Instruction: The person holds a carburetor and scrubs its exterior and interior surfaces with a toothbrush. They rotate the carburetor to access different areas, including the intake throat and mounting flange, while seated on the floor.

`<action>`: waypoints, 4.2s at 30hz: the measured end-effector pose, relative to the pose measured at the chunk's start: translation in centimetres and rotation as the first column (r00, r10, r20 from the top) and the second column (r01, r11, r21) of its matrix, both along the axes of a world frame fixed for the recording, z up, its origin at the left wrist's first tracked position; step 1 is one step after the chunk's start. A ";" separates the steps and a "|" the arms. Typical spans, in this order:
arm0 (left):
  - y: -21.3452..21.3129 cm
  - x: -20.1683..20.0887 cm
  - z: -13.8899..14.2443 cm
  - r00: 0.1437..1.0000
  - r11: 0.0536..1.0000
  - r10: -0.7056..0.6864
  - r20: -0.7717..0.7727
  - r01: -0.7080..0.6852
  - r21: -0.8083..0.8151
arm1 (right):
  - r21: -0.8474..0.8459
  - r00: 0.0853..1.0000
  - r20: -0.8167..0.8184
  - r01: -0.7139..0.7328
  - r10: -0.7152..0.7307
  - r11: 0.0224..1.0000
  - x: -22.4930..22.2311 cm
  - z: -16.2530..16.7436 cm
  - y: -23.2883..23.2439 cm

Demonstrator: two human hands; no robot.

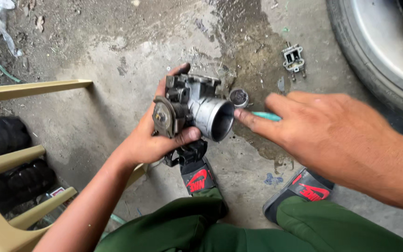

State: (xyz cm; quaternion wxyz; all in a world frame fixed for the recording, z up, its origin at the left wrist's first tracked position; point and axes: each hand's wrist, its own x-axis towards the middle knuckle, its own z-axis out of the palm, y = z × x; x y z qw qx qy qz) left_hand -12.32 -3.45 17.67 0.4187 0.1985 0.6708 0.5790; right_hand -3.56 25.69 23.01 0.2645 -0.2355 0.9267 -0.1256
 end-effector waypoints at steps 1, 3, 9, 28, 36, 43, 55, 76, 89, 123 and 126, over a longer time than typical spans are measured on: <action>0.3 0.0 0.1 0.998 1.000 0.026 0.065 -0.026 0.001 | -0.007 1.000 -0.026 -0.005 0.004 1.000 0.2 0.0 0.2; 0.6 0.1 0.3 0.998 0.998 0.039 0.058 -0.037 -0.041 | -0.027 0.996 -0.089 -0.012 0.009 1.000 0.7 -0.4 0.4; 0.1 1.5 -0.4 0.978 0.984 0.170 0.122 -0.174 0.022 | -0.129 0.984 -0.178 0.007 -0.030 0.992 2.7 -1.0 0.7; -2.5 3.9 -4.0 0.896 0.947 0.311 0.316 -0.266 -0.179 | 0.085 0.995 0.087 0.048 -0.055 0.995 0.2 1.4 -1.8; 0.0 4.2 -2.6 0.895 0.949 0.304 0.326 -0.253 -0.190 | 0.215 0.954 0.300 -0.073 0.005 0.974 1.5 -0.4 -1.1; 1.0 3.7 -1.1 0.991 0.988 0.137 -0.004 -0.136 -0.078 | 0.115 0.908 0.387 0.125 -0.160 0.985 1.8 -0.5 -0.3; 0.9 3.6 -1.8 0.970 0.972 0.235 0.053 -0.234 -0.032 | 0.266 0.988 -0.141 -0.018 0.058 0.964 4.1 -2.6 1.8; 0.5 4.4 -2.8 0.978 0.983 0.179 -0.110 -0.172 0.070 | 0.032 0.997 -0.011 0.079 -0.078 0.996 5.1 -2.1 -0.7; 0.6 4.7 -3.4 0.953 0.968 0.249 -0.174 -0.244 0.054 | -0.037 0.984 0.146 0.110 -0.104 0.993 4.1 0.0 -0.6; 1.1 4.3 -1.9 0.962 0.966 0.258 -0.086 -0.254 0.051 | 0.118 0.956 -0.275 -0.070 0.100 0.991 4.8 -1.4 -1.8; 0.9 4.6 -2.3 0.959 0.976 0.219 -0.179 -0.213 0.055 | -0.533 0.831 0.438 0.547 -0.342 0.646 4.9 -3.2 -1.0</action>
